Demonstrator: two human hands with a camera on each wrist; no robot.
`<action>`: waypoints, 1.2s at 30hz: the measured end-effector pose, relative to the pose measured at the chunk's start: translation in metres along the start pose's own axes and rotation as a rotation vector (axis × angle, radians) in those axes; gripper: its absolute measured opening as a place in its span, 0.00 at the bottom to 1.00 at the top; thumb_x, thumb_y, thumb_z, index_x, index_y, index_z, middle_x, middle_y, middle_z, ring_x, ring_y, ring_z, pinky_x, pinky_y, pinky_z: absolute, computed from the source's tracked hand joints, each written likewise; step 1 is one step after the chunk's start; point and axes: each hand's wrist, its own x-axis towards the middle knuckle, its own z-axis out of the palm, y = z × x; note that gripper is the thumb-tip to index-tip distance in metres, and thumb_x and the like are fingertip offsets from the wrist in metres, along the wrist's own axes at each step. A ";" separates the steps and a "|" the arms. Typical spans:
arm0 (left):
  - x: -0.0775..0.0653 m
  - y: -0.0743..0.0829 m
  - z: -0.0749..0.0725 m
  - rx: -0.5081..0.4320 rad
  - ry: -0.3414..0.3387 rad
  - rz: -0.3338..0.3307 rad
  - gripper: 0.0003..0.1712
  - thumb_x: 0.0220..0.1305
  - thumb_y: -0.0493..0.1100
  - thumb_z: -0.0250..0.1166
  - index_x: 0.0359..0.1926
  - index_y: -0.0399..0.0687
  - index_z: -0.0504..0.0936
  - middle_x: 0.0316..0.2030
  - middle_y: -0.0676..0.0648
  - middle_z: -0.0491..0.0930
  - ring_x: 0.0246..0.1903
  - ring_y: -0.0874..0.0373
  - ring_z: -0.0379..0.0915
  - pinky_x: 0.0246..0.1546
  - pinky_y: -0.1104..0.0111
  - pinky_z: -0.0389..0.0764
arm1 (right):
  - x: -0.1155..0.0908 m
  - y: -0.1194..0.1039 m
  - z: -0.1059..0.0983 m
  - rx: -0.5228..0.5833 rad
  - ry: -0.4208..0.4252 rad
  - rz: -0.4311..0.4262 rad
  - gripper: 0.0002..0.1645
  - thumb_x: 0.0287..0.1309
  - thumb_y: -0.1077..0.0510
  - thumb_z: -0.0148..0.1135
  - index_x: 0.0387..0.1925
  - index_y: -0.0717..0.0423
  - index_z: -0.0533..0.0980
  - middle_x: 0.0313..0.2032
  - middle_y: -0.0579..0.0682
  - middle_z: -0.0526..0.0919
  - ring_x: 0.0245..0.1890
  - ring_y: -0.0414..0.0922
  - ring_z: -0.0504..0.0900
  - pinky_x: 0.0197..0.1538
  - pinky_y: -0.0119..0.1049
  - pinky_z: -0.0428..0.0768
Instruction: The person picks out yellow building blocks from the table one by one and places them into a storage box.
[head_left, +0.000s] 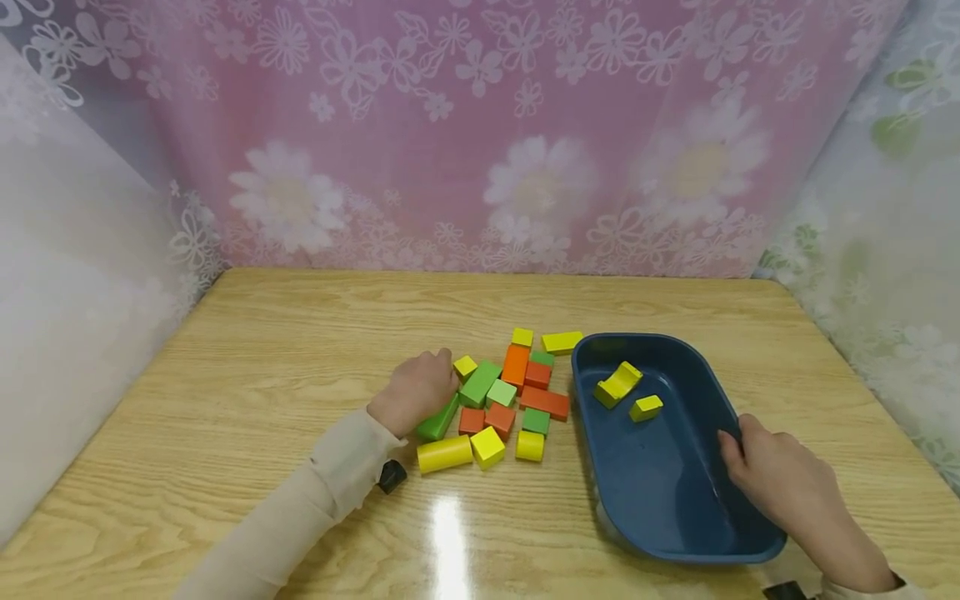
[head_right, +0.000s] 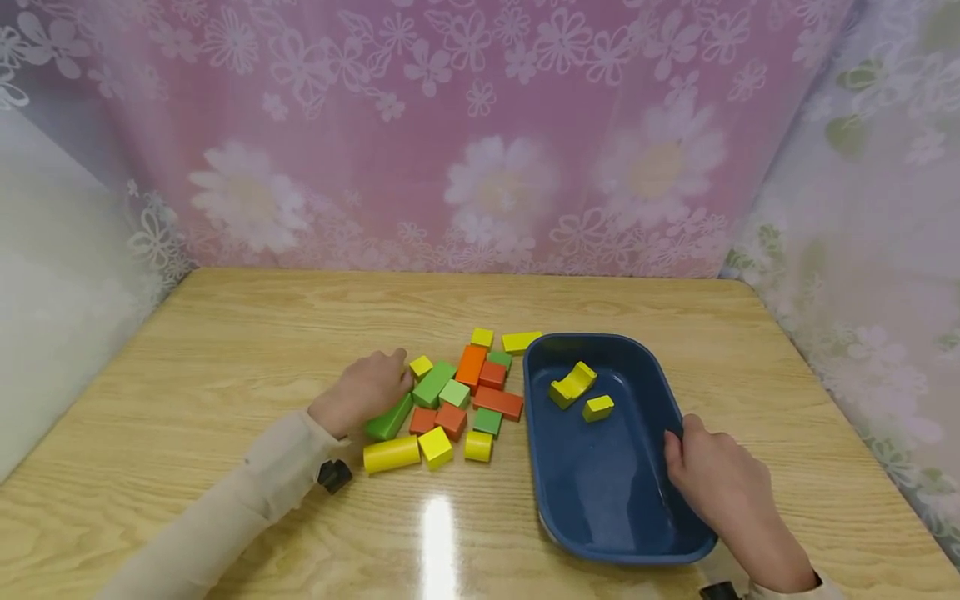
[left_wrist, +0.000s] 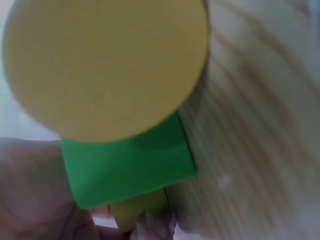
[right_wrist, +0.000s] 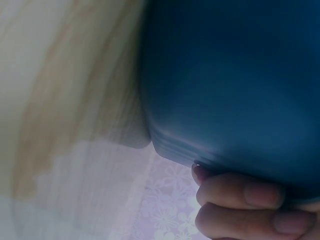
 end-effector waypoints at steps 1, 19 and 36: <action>0.000 0.000 0.000 -0.003 -0.005 -0.005 0.12 0.69 0.45 0.47 0.38 0.40 0.70 0.23 0.44 0.72 0.18 0.57 0.67 0.13 0.72 0.69 | 0.000 0.000 0.000 0.000 0.002 -0.002 0.16 0.63 0.56 0.45 0.25 0.65 0.67 0.13 0.55 0.71 0.14 0.48 0.71 0.14 0.43 0.66; 0.002 0.002 0.002 0.072 0.009 0.012 0.14 0.70 0.47 0.47 0.39 0.40 0.70 0.25 0.44 0.72 0.20 0.56 0.68 0.16 0.69 0.73 | 0.004 0.009 0.003 0.014 -0.023 -0.025 0.17 0.64 0.55 0.43 0.26 0.66 0.66 0.13 0.55 0.70 0.14 0.48 0.71 0.14 0.42 0.66; 0.005 0.030 -0.022 0.121 0.283 0.113 0.19 0.67 0.50 0.49 0.36 0.38 0.75 0.15 0.49 0.66 0.12 0.60 0.62 0.11 0.71 0.68 | 0.003 0.005 0.006 0.020 -0.015 -0.026 0.18 0.65 0.55 0.43 0.22 0.62 0.64 0.10 0.52 0.64 0.10 0.45 0.65 0.12 0.39 0.61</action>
